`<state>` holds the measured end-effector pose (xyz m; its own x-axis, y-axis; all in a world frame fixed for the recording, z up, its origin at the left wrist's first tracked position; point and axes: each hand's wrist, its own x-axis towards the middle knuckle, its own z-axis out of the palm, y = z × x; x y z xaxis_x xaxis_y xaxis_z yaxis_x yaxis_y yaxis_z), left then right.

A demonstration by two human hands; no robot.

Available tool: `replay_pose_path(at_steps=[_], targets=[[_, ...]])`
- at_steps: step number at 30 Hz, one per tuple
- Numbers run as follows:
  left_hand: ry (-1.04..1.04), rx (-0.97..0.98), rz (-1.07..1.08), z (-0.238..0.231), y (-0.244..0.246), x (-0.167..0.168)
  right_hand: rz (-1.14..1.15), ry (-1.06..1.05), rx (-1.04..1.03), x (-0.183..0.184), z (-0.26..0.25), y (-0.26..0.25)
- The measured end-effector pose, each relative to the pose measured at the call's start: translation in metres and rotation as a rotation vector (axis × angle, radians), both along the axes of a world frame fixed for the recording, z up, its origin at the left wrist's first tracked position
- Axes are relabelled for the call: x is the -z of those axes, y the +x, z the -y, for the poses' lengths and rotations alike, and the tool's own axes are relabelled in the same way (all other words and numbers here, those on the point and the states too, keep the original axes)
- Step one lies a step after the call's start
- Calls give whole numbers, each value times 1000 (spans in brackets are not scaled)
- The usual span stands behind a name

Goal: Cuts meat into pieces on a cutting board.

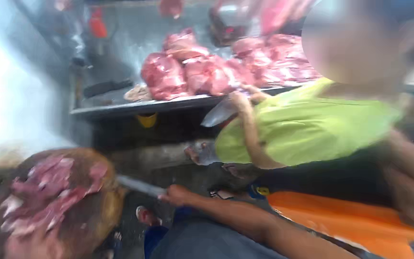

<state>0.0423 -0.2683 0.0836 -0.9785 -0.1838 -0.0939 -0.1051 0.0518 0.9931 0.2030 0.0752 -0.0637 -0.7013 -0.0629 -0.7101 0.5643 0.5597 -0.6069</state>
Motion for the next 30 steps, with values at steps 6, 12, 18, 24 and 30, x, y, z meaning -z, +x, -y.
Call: replay_pose_path(at_steps=[6, 12, 18, 24, 30], targets=[[-219, -230, 408, 38, 44, 121, 46, 68, 8, 16, 48, -13], [-754, -262, 356, 70, 44, 109, 86, 128, -266, 7, 111, -80], [-1129, -78, 207, 35, -24, 180, 67, 202, -374, 7, 181, -138], [-1377, 53, 328, 22, -19, 205, 250, 233, -502, 19, 148, -98], [-1378, 46, 360, 23, -31, 204, 271, 191, -539, 17, 168, -111]])
